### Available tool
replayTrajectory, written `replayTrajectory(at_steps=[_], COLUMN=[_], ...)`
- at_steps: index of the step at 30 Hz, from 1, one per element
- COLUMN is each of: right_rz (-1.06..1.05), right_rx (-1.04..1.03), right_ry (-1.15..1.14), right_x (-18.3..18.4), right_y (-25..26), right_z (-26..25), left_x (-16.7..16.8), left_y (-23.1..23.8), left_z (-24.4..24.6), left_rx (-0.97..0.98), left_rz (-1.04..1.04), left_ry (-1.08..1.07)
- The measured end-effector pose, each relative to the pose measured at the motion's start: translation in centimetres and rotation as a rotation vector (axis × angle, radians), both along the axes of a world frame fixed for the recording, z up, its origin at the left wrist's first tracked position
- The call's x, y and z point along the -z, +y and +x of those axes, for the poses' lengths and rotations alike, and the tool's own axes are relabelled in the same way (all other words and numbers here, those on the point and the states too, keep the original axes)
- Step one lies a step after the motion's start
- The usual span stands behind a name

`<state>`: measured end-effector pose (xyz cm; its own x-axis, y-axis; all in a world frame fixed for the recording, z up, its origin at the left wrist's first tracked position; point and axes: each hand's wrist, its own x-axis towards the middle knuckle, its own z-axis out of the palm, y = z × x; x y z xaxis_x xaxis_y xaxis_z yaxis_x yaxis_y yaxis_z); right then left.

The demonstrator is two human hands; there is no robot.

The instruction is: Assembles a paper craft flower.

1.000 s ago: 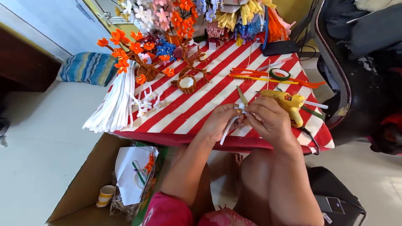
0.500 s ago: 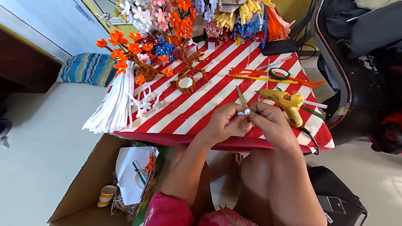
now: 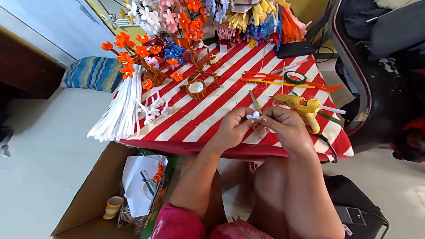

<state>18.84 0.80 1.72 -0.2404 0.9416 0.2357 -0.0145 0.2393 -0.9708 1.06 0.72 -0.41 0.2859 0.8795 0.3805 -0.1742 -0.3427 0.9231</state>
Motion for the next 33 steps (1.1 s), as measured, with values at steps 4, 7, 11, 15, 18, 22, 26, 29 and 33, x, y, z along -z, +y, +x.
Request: replayTrajectory(at_steps=[4,7,11,15,18,22,26,29,33], right_rz=[-0.052,-0.089,-0.175,-0.195,-0.112,-0.01,0.011,-0.012,-0.002], right_rx=[0.021,0.023,0.023,0.051,0.088,0.082,0.054,0.024,-0.024], right_ry=[0.056,0.079,0.179,0.251,0.203,-0.009,-0.111,-0.003,0.052], right_x=[-0.2,-0.4,-0.6,-0.5,-0.1,0.8,0.9,0.5,0.5], right_y=[-0.4,-0.5,-0.5,-0.4,-0.2,-0.1,-0.5,-0.8,-0.9], right_z=[-0.9,-1.1,-1.3,-1.8,-2.2,-2.6,-3.6,-3.7,-3.5], left_x=[0.1,0.3,0.5,0.3,0.1,0.0,-0.2,-0.2,-0.2], left_y=[0.0,-0.2,-0.3,-0.3,-0.2,-0.1,-0.4,-0.2,0.1], left_z=[-0.1,0.3,0.8,1.0,1.3,1.9,1.9,1.6,0.9], left_rx=[-0.009,-0.049,-0.09,-0.051,-0.069,-0.147,-0.169,-0.163,-0.115], left_rz=[0.113,0.116,0.165,0.042,-0.212,-0.385,-0.39,-0.393,-0.411], left_ry=[0.079,0.043,0.044,-0.064,-0.292,-0.522,-0.62,-0.607,-0.649])
